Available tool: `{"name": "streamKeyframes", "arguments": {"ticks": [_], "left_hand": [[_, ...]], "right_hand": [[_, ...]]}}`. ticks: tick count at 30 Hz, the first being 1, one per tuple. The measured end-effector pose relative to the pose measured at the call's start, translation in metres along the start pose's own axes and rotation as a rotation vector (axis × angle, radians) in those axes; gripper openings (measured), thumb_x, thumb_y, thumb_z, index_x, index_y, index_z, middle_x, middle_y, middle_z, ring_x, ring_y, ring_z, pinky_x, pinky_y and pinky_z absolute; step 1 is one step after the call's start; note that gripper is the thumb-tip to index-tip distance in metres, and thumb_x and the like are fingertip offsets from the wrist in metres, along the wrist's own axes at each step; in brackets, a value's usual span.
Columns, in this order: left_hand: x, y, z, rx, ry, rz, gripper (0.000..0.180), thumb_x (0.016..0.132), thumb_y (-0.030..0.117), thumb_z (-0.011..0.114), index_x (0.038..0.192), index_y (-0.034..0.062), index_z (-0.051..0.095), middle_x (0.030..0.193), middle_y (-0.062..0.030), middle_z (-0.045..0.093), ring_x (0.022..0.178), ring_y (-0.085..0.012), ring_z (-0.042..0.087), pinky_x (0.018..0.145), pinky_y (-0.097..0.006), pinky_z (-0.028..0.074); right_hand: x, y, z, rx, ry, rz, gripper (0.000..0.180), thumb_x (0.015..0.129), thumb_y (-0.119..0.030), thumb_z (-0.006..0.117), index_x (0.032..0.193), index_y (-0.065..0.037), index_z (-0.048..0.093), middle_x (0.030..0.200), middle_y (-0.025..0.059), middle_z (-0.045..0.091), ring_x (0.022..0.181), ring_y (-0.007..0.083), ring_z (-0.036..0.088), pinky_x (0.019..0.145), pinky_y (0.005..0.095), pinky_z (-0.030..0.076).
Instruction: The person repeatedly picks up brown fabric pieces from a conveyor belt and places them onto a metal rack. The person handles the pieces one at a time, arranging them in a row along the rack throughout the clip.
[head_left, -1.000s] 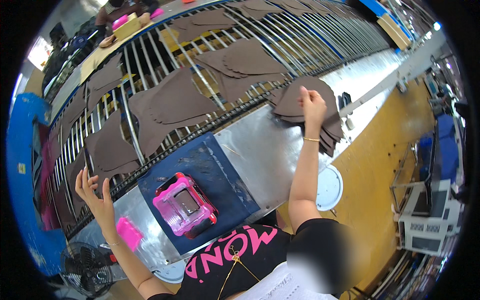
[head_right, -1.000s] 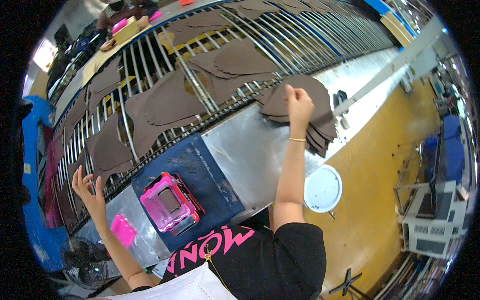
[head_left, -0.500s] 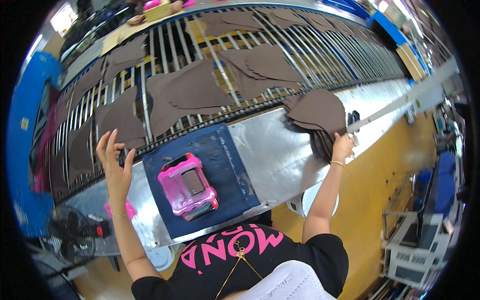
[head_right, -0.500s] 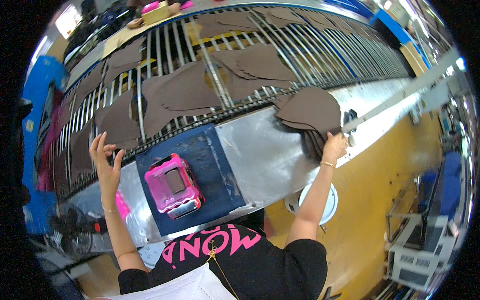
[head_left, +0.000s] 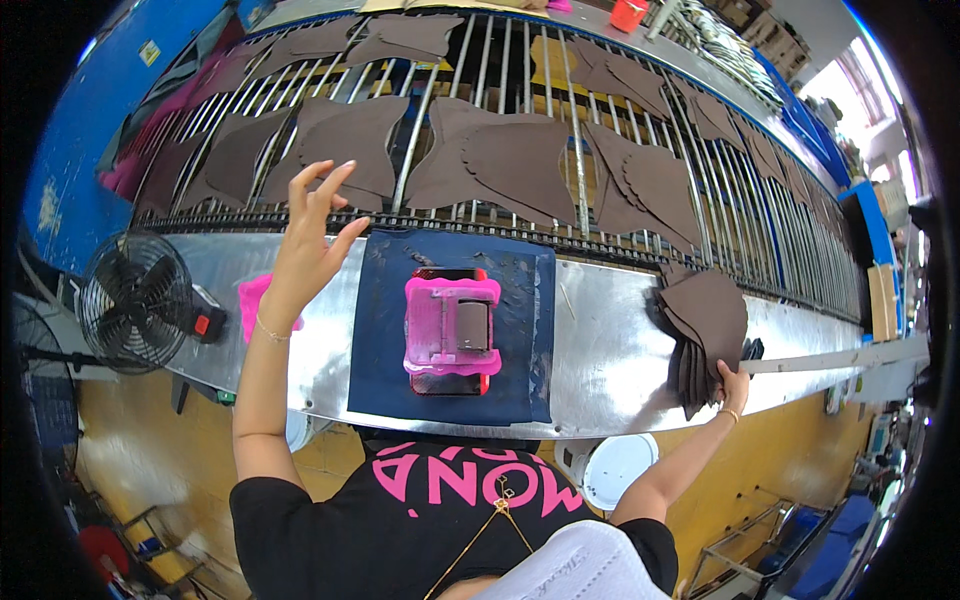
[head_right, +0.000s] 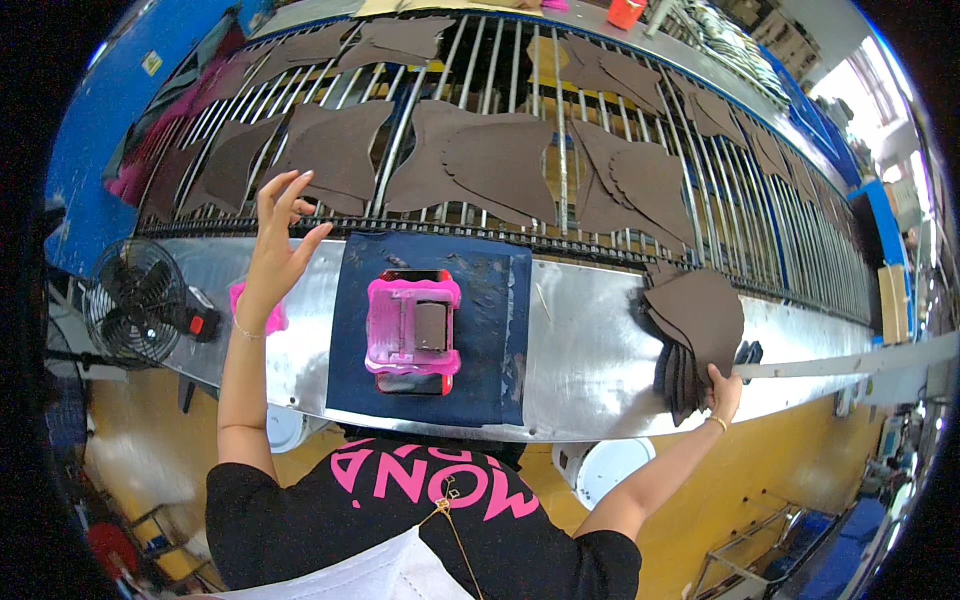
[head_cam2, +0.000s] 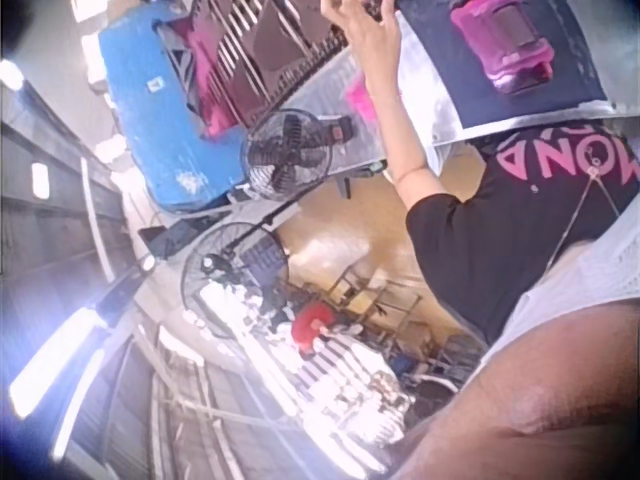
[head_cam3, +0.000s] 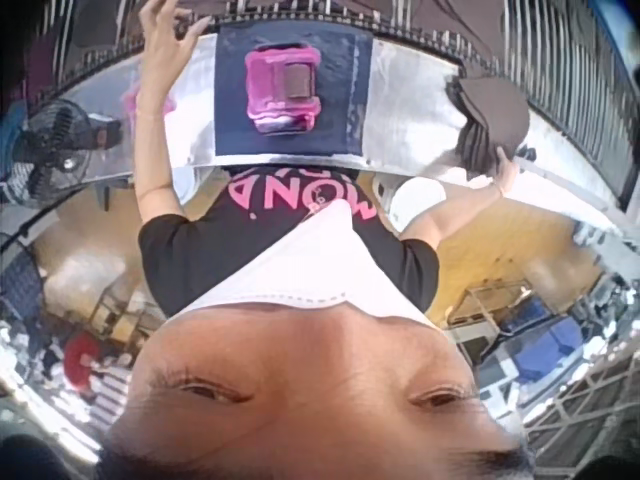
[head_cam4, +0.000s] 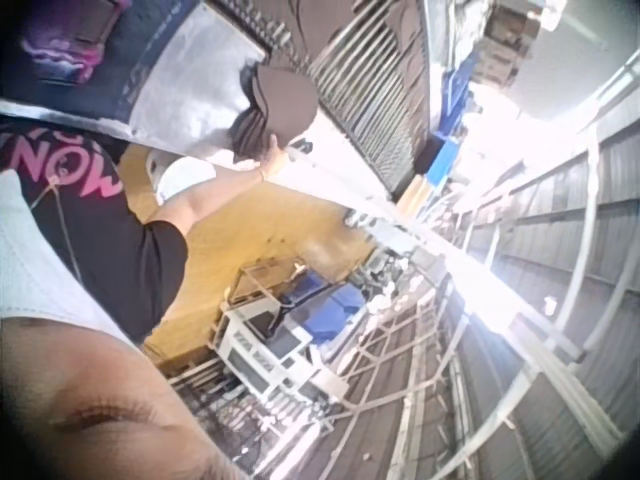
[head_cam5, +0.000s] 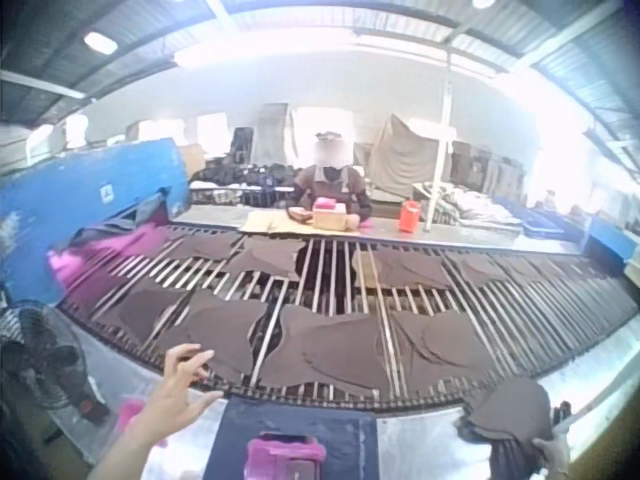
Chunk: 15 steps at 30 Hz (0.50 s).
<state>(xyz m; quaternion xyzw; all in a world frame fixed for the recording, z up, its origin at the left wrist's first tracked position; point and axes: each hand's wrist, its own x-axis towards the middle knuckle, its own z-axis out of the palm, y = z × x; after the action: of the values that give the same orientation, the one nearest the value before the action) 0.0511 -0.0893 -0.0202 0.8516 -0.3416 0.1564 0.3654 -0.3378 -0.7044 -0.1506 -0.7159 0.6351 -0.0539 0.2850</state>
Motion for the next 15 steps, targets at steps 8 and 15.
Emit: {"name": "streamKeyframes", "arguments": {"ticks": [8, 15], "left_hand": [[0.020, 0.024, 0.020, -0.191, -0.089, 0.054, 0.061, 0.082, 0.011, 0.070, 0.136, 0.0152, 0.043, 0.129, -0.0107, 0.037, 0.095, -0.0205, 0.057, 0.086, -0.033, 0.049], [0.028, 0.050, 0.047, -0.476, -0.114, 0.043, 0.068, 0.086, 0.019, 0.067, 0.143, 0.0076, 0.032, 0.134, -0.0111, 0.041, 0.112, -0.0235, 0.056, 0.085, -0.034, 0.050]], "right_hand": [[-0.149, -0.122, -0.047, 0.261, 0.258, -0.530, 0.037, 0.098, -0.029, 0.051, 0.123, -0.001, 0.052, 0.079, 0.0091, 0.063, 0.045, 0.0107, 0.053, 0.039, 0.0225, 0.041], [-0.266, -0.241, 0.026, 0.985, -0.124, -0.767, 0.027, 0.096, -0.017, 0.053, 0.115, 0.001, 0.048, 0.092, 0.0099, 0.062, 0.065, 0.0148, 0.061, 0.046, 0.0233, 0.053]]}}
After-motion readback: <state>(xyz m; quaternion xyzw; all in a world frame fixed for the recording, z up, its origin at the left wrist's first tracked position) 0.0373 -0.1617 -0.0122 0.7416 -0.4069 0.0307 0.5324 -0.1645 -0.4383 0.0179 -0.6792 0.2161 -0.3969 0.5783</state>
